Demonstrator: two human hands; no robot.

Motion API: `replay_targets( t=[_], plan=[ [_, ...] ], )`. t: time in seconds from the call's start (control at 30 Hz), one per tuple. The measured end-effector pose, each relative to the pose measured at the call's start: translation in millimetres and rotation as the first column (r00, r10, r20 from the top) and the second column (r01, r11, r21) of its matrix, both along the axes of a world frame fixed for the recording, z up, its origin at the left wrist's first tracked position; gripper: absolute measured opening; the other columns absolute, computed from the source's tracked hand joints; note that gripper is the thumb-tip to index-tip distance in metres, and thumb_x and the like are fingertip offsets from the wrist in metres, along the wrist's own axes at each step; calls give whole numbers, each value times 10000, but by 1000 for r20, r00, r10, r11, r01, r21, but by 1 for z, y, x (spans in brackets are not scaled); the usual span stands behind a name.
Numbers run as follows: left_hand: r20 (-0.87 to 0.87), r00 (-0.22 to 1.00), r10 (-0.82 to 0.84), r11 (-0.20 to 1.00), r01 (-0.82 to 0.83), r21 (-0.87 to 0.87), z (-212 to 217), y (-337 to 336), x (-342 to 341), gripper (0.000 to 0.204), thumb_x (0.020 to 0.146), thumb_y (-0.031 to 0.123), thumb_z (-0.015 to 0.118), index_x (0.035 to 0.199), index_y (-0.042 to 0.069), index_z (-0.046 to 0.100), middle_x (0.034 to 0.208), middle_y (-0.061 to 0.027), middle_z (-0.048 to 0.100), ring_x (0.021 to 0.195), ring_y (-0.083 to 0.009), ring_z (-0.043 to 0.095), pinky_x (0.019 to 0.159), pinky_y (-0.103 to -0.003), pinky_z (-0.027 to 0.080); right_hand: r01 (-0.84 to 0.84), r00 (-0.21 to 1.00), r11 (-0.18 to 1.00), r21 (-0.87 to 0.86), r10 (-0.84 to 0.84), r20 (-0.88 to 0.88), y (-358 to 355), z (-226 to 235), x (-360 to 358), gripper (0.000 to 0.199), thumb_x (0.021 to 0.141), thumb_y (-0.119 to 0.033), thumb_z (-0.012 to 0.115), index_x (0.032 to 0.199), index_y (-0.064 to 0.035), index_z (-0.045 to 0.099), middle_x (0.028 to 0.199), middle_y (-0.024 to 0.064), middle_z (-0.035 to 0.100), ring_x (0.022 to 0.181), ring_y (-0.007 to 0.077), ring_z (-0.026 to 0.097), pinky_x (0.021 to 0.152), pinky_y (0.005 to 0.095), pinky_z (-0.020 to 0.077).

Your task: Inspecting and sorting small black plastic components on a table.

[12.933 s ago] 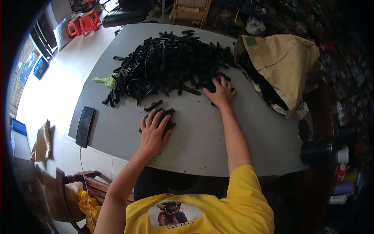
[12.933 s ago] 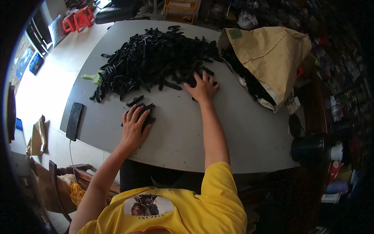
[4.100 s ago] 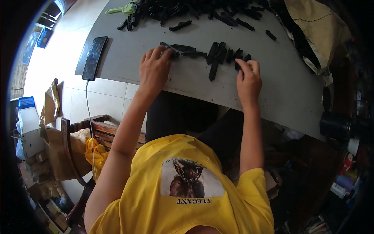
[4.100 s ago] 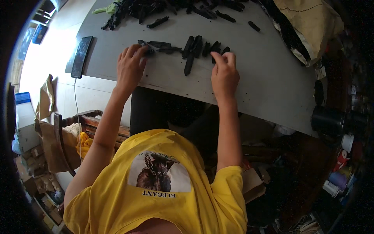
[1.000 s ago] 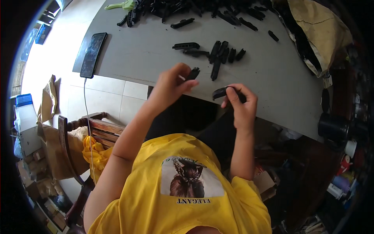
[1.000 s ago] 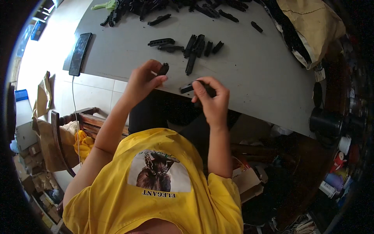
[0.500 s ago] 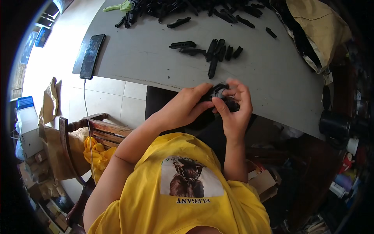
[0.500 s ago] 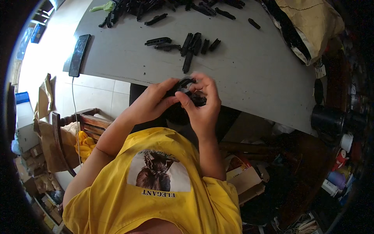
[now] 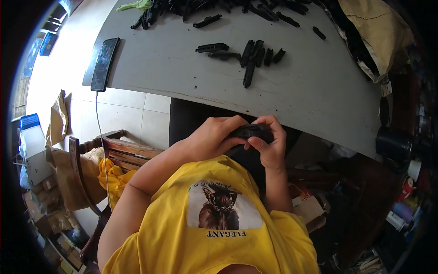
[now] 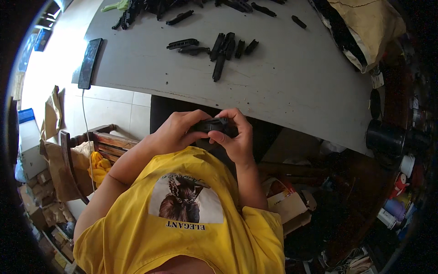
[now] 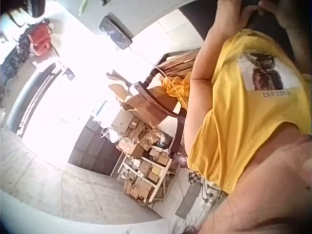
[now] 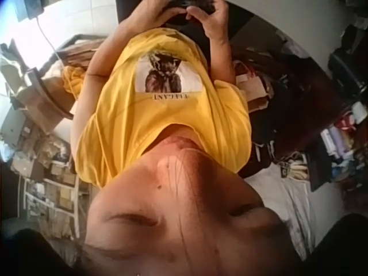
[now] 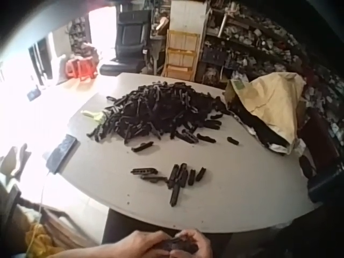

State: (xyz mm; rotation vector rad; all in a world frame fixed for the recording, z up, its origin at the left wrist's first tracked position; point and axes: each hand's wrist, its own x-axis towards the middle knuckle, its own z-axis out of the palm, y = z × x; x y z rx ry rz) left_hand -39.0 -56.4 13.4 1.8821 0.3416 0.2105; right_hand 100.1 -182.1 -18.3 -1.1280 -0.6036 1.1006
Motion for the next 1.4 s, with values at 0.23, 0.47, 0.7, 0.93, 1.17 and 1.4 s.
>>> replay_targets(
  t=[0.23,0.47,0.7,0.93,1.17,1.4],
  plan=[
    [1,999,-46,991,45,129,4,-6,-5,303,783,92,650,1040,-5,523,844,-173,583,747,-366,589,642,-385,481,21,996,997,70,-27,82,-8,-13,-2,409,683,-213,819,930,-34,547,854,22,577,750,81,548,681,205,442],
    [-28,996,-90,985,93,142,8,-14,-9,331,785,97,645,1070,-9,516,846,-177,585,757,-380,594,647,-399,495,-78,969,978,191,29,247,-7,-13,0,451,634,-253,848,870,-44,525,794,38,533,699,124,527,627,232,424],
    [-129,974,-184,953,209,220,7,4,-10,374,786,139,650,1108,-2,522,857,-166,588,774,-372,595,674,-404,495,-145,890,984,102,84,448,-9,-15,7,341,738,-286,765,875,-40,571,839,44,580,722,116,521,656,234,410],
    [150,901,406,518,-363,774,-22,76,32,356,780,183,653,1102,68,552,1005,-88,527,943,-278,532,743,-371,472,179,451,984,-6,-77,889,53,12,76,174,846,-95,597,1007,-27,605,1008,62,592,819,154,578,698,260,453],
    [68,883,464,361,-259,896,-35,85,38,274,761,127,649,1011,93,540,980,-79,512,952,-255,523,724,-351,468,228,-107,970,84,-61,992,101,-11,121,229,807,-80,635,1035,-66,615,1040,89,584,873,282,604,679,357,502],
    [-41,874,485,874,-481,66,-32,51,21,251,889,181,568,1051,31,449,848,-171,584,767,-318,581,688,-370,453,325,-168,945,-38,97,981,77,-12,116,199,798,-140,663,963,-52,592,953,88,581,770,271,606,644,340,499]
  ],
)
